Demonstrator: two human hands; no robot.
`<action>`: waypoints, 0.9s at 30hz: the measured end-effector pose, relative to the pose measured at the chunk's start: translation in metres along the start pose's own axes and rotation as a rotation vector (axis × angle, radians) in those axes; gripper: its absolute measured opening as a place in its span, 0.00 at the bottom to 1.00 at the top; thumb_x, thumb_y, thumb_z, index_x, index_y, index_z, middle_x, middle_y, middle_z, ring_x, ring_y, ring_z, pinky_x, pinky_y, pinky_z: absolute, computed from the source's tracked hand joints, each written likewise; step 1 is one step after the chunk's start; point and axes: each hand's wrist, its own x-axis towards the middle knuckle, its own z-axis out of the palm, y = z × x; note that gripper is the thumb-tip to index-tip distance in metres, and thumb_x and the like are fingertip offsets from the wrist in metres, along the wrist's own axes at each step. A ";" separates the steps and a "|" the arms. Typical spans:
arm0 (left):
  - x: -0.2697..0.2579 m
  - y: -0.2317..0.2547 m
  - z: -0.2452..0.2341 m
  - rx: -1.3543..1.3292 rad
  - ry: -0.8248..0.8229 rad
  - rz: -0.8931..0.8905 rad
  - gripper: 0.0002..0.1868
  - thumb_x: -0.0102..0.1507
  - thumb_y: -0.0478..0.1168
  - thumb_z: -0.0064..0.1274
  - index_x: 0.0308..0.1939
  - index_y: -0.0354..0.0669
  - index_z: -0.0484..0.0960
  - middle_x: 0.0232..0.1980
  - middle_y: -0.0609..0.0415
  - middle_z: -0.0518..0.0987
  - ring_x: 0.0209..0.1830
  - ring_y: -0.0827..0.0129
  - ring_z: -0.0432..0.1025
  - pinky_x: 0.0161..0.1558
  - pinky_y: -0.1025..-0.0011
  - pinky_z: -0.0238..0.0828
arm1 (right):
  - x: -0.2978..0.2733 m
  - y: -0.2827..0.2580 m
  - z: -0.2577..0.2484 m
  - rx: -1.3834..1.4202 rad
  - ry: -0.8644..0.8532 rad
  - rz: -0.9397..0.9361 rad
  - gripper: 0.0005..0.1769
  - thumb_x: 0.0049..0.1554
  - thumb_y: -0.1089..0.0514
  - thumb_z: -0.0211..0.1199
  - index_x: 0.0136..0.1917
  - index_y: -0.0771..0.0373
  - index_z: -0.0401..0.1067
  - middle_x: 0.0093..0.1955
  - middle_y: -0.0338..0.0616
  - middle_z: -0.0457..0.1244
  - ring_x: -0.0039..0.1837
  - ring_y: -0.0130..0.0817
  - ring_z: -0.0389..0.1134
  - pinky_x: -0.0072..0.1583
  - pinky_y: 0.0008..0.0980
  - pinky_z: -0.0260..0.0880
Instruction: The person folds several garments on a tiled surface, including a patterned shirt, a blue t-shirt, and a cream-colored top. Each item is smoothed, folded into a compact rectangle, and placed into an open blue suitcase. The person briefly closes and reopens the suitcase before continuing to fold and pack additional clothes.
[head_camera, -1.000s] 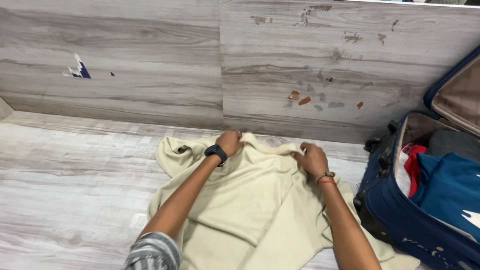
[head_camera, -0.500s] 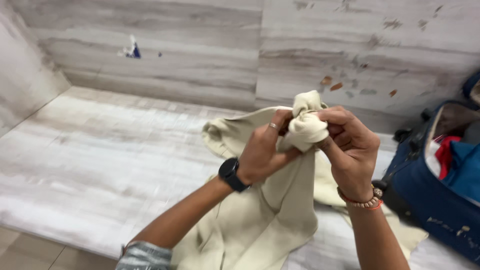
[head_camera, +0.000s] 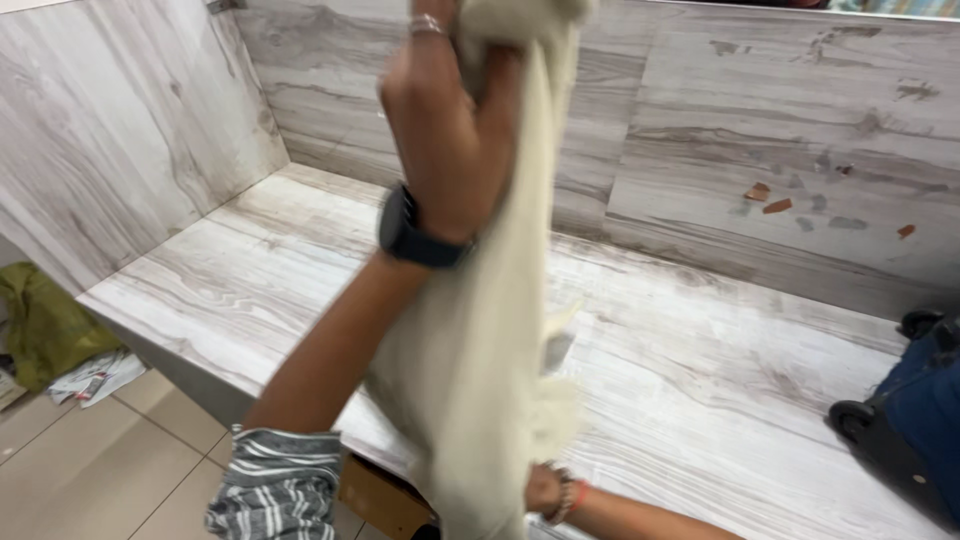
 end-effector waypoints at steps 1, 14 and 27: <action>0.007 -0.010 -0.005 0.057 -0.004 0.081 0.14 0.71 0.33 0.56 0.59 0.39 0.73 0.37 0.50 0.81 0.30 0.64 0.75 0.33 0.68 0.71 | 0.006 -0.003 0.022 0.019 -0.037 -0.052 0.37 0.61 0.47 0.61 0.77 0.65 0.57 0.78 0.53 0.56 0.78 0.44 0.55 0.76 0.45 0.56; -0.244 -0.266 0.084 0.410 -0.765 -0.152 0.19 0.67 0.30 0.43 0.62 0.30 0.73 0.57 0.34 0.77 0.59 0.43 0.70 0.59 0.52 0.67 | 0.081 -0.032 -0.027 -0.224 -0.009 0.107 0.33 0.54 0.48 0.64 0.69 0.64 0.66 0.72 0.54 0.60 0.73 0.51 0.60 0.72 0.45 0.62; -0.424 -0.295 0.097 0.655 -1.148 -0.621 0.39 0.67 0.61 0.42 0.77 0.46 0.59 0.78 0.30 0.54 0.80 0.41 0.47 0.72 0.37 0.42 | -0.014 -0.020 -0.158 -0.632 -0.030 0.376 0.36 0.63 0.43 0.56 0.78 0.62 0.57 0.83 0.50 0.46 0.83 0.45 0.44 0.78 0.50 0.42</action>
